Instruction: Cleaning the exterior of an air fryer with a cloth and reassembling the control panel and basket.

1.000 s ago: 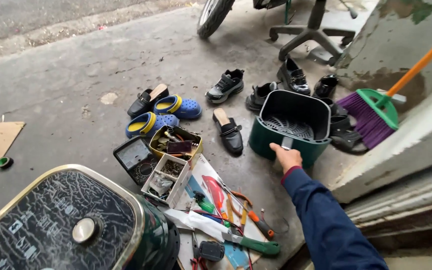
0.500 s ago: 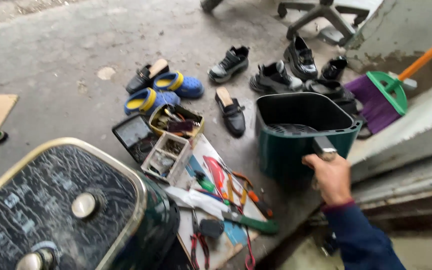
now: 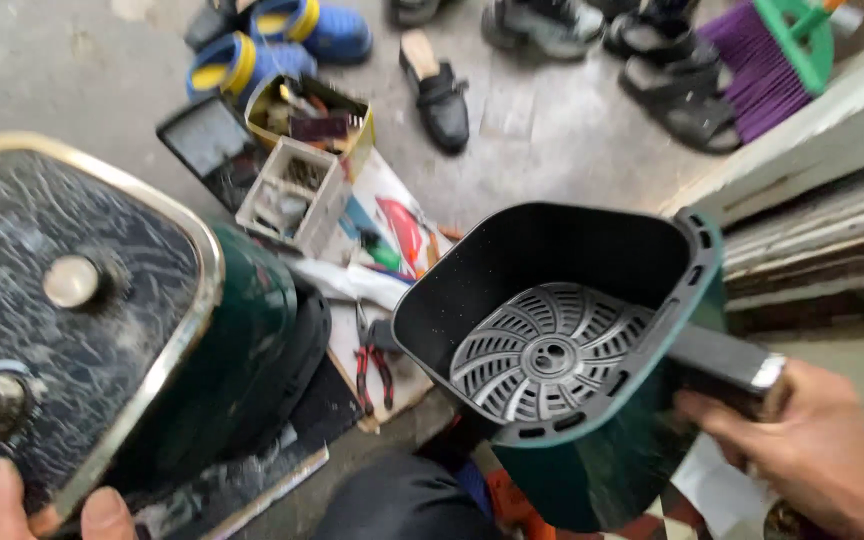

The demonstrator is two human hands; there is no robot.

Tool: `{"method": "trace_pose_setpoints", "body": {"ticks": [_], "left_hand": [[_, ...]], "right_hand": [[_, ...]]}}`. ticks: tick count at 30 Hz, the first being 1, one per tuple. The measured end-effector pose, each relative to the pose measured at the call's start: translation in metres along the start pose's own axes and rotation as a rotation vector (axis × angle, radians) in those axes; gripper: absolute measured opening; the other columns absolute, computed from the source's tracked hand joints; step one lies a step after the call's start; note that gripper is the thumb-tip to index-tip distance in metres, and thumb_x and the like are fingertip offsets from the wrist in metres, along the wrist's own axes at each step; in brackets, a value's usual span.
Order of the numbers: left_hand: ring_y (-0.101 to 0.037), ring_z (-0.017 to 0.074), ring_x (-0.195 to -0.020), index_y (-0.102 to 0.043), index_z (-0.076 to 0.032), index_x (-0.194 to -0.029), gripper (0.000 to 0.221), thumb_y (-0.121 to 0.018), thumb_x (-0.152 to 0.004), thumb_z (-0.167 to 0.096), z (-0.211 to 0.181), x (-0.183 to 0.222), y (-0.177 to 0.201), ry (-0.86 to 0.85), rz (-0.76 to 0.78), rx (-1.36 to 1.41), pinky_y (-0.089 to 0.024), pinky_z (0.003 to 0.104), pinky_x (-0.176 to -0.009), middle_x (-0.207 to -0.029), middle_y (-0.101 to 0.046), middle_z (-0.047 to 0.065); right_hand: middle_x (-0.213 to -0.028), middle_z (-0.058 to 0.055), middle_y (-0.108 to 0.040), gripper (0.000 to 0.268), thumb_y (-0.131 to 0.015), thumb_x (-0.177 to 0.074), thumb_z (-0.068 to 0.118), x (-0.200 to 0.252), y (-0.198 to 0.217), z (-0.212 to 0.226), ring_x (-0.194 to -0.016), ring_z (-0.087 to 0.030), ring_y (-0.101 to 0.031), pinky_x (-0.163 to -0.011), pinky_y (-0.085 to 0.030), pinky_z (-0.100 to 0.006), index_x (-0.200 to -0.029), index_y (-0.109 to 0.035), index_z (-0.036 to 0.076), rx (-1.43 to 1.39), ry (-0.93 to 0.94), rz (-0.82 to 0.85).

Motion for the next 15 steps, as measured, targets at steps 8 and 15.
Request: {"method": "trace_pose_setpoints", "body": {"ticks": [8, 15], "left_hand": [[-0.043, 0.0644, -0.152, -0.033, 0.024, -0.169, 0.056, -0.052, -0.127, -0.005, -0.046, -0.003, -0.001, -0.081, 0.025, -0.044, -0.037, 0.070, -0.138, -0.163, -0.036, 0.047], [-0.050, 0.0584, -0.142, -0.044, 0.030, -0.162, 0.043, -0.060, -0.137, 0.000, 0.081, 0.073, 0.014, -0.031, -0.007, -0.105, -0.042, 0.065, -0.135, -0.157, -0.048, 0.049]], "right_hand": [[-0.087, -0.034, -0.090, 0.033, -0.087, -0.080, -0.027, 0.028, -0.002, 0.003, -0.071, -0.044, -0.078, -0.064, -0.060, -0.052, -0.112, -0.087, -0.019, -0.038, -0.080, 0.082], [-0.053, -0.024, -0.069, 0.021, -0.095, -0.072, -0.019, 0.018, -0.003, -0.034, -0.041, -0.031, -0.052, -0.039, -0.037, -0.042, -0.091, -0.087, -0.013, 0.054, 0.066, 0.102]]}}
Point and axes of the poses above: each hand's wrist, its own x-axis away from the middle knuckle, its own y-axis out of the back of the hand, z = x × y, the point moved 8 cm from there along -x, towards the middle knuckle
